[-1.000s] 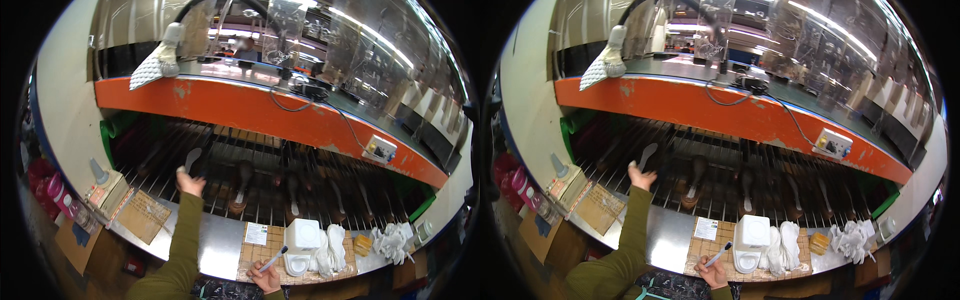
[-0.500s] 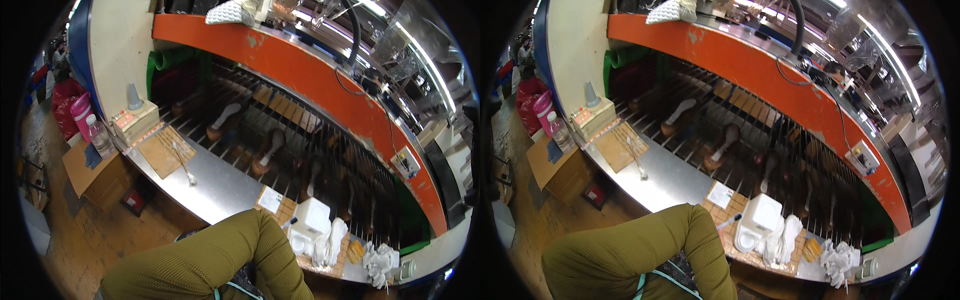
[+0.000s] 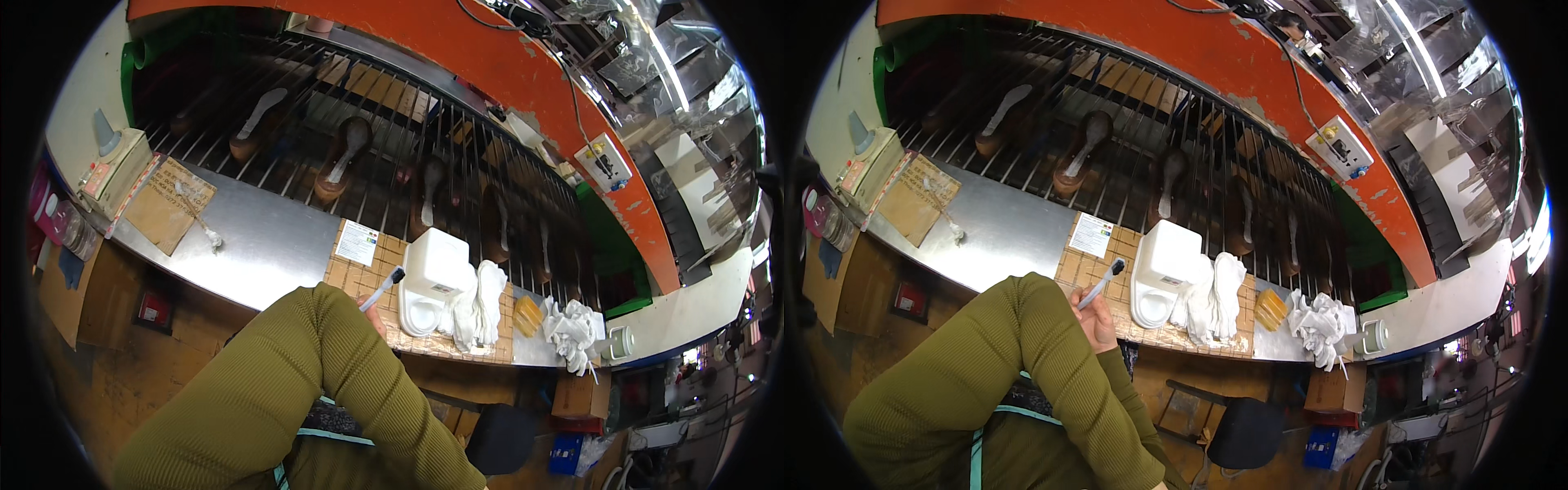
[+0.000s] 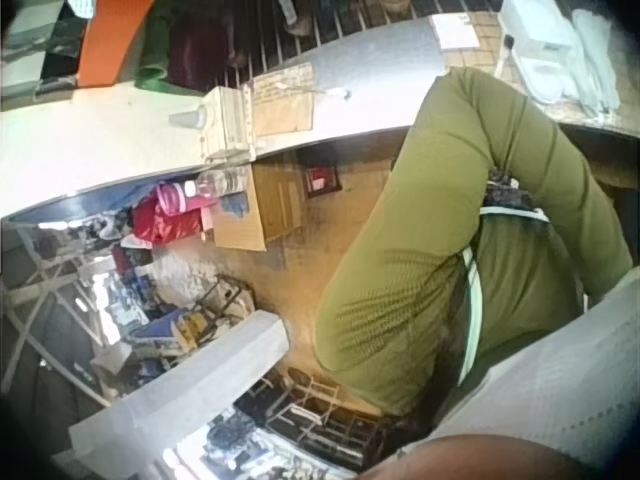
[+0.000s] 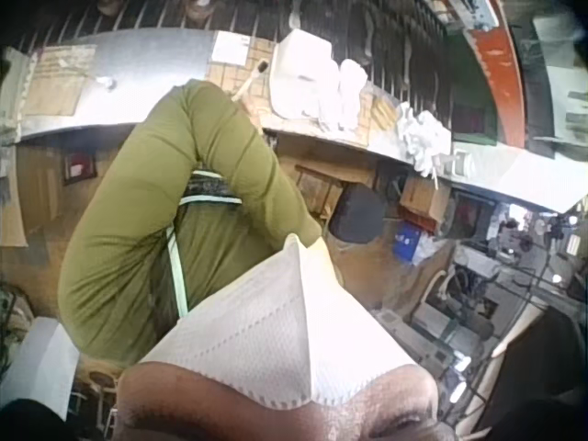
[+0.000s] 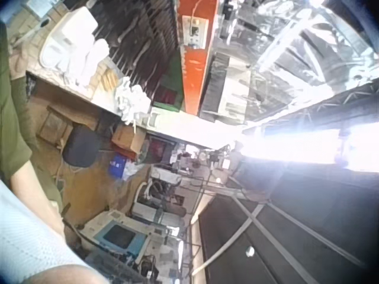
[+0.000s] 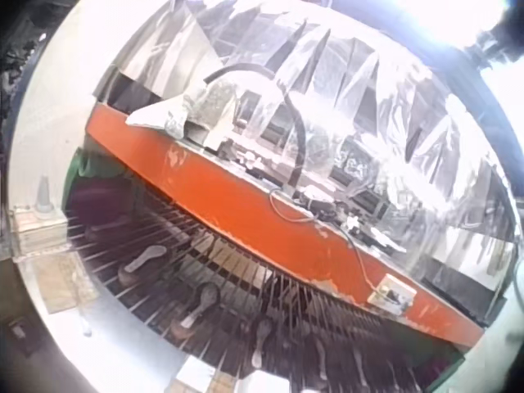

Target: The person applies glue to the sole of a brown shoe using a small brush. They repeatedly dip the brush into a container of glue and spread it along the shoe's sole, rotating the shoe to cover different areas.

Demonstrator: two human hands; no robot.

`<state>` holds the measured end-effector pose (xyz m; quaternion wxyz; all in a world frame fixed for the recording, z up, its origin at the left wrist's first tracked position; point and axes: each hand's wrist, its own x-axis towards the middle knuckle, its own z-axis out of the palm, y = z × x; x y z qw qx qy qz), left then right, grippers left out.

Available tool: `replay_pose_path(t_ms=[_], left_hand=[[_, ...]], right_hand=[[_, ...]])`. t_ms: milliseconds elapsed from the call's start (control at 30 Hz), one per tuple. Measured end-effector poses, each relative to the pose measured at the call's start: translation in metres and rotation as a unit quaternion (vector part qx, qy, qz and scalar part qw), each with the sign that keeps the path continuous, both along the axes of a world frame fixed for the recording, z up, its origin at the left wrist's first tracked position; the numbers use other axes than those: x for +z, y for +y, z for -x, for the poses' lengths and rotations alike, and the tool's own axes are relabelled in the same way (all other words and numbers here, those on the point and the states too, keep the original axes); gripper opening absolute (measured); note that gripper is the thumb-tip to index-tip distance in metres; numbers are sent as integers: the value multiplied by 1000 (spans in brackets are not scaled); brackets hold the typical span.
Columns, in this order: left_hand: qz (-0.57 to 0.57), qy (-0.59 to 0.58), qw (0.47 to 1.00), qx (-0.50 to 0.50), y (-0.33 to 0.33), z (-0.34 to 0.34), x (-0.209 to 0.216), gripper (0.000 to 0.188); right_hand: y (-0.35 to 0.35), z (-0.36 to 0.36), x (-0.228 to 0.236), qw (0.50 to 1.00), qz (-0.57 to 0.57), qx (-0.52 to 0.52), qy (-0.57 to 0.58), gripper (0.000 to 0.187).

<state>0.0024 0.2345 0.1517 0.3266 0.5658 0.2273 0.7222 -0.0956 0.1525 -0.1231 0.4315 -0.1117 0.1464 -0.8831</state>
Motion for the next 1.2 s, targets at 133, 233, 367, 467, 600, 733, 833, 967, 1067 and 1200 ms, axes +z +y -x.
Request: replay_pose_path(t_ms=[133, 233, 367, 467, 600, 733, 833, 967, 1067, 1200], left_hand=[[7, -10, 1000, 4, -6, 2, 1, 26], [12, -15, 1000, 10, -12, 1, 2, 26], [13, -21, 1000, 10, -16, 5, 1, 26], [17, -26, 1000, 5, -21, 10, 0, 26], [21, -24, 999, 24, -27, 7, 2, 26], [31, -31, 998, 41, -35, 12, 0, 26], [33, -30, 998, 46, -41, 12, 0, 26], [34, -32, 998, 50, -50, 14, -2, 26], [35, -34, 997, 53, -57, 13, -2, 27], [37, -42, 997, 49, -70, 8, -4, 27]], right_hand=[[-2, -4, 15, 1000, -7, 3, -9, 25], [-5, -9, 11, 1000, -18, -20, 5, 25], [-5, -2, 5, 1000, -14, -11, 24, 25], [-4, 0, 4, 1000, -13, -13, 9, 26], [-1, 0, -7, 1000, -19, 6, 8, 25], [-7, -2, 7, 1000, -11, 9, -10, 25], [-5, -5, 4, 1000, -5, -10, 3, 25], [-8, -5, 13, 1000, -9, -15, 7, 25], [-9, -5, 23, 999, -39, -12, 4, 25], [-17, 13, 49, 997, -77, 14, 13, 31]])
